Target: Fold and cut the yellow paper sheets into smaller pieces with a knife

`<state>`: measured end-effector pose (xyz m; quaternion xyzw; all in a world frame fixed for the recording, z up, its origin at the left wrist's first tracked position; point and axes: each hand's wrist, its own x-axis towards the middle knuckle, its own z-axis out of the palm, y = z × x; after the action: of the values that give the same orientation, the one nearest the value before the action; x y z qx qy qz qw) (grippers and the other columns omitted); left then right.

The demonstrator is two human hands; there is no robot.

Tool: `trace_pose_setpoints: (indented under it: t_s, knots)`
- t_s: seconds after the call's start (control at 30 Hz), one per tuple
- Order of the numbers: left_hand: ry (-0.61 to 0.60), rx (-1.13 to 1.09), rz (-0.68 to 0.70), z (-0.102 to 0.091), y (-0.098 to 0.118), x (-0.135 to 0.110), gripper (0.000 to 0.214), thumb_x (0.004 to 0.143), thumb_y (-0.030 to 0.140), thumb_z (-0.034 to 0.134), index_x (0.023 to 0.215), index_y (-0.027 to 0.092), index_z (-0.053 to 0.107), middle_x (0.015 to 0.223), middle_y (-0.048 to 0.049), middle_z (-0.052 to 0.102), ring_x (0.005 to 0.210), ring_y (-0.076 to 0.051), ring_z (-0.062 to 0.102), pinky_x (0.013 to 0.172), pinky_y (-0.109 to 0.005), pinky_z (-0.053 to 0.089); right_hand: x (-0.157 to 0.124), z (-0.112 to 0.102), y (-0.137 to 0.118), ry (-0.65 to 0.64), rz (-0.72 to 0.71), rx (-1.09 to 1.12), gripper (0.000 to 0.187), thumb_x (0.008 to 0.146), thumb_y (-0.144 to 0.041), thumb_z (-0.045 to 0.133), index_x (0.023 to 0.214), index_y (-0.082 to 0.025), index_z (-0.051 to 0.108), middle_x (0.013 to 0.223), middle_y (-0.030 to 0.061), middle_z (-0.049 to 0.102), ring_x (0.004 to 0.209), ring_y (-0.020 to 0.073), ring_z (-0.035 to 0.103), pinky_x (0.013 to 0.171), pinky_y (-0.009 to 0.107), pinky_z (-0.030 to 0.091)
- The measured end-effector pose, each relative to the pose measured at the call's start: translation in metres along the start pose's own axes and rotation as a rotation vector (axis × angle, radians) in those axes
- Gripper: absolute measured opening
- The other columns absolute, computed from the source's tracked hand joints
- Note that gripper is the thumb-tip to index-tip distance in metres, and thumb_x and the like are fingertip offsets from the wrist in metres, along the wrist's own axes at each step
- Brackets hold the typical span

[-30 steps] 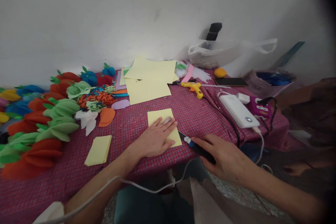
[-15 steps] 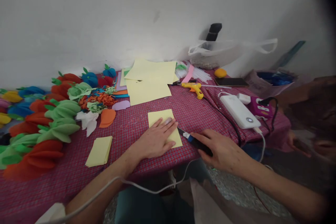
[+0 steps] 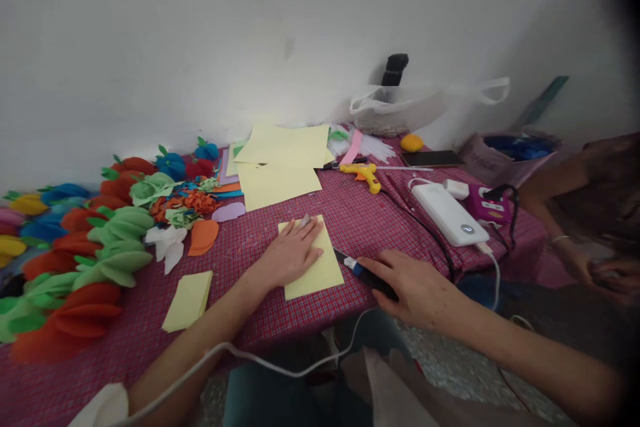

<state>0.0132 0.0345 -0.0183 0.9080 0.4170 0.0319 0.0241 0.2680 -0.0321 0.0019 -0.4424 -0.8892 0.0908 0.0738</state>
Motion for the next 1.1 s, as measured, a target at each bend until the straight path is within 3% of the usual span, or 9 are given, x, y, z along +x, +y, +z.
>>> trace_pose_setpoints:
  t_s: [0.47, 0.73, 1.1]
  knots:
    - [0.02, 0.054, 0.0, 0.011, -0.002, -0.001, 0.056, 0.091, 0.042, 0.022, 0.14, 0.017, 0.013, 0.146, -0.0056, 0.019, 0.134, -0.019, 0.013, 0.108, -0.039, 0.013, 0.021, 0.001, -0.006, 0.039, -0.002, 0.036, 0.046, 0.076, -0.024, 0.049, 0.122, -0.019, 0.047, 0.091, 0.0076, 0.051, 0.083, 0.0196, 0.05, 0.073, 0.032, 0.041]
    - [0.012, 0.022, -0.008, 0.009, -0.002, -0.001, 0.058, 0.091, 0.044, 0.021, 0.14, 0.016, 0.011, 0.146, -0.0055, 0.018, 0.134, -0.018, 0.012, 0.109, -0.039, 0.013, 0.013, 0.0, 0.007, 0.032, 0.039, 0.014, 0.047, 0.077, -0.024, 0.048, 0.124, -0.021, 0.045, 0.092, 0.0074, 0.051, 0.085, 0.0196, 0.05, 0.073, 0.031, 0.041]
    - [0.01, 0.017, -0.005, 0.006, -0.001, -0.001, 0.057, 0.091, 0.043, 0.021, 0.141, 0.017, 0.009, 0.147, -0.0059, 0.016, 0.134, -0.017, 0.013, 0.109, -0.038, 0.013, 0.016, -0.005, 0.006, 0.027, 0.021, -0.014, 0.048, 0.076, -0.024, 0.049, 0.124, -0.022, 0.045, 0.093, 0.0065, 0.052, 0.083, 0.0195, 0.052, 0.069, 0.03, 0.042]
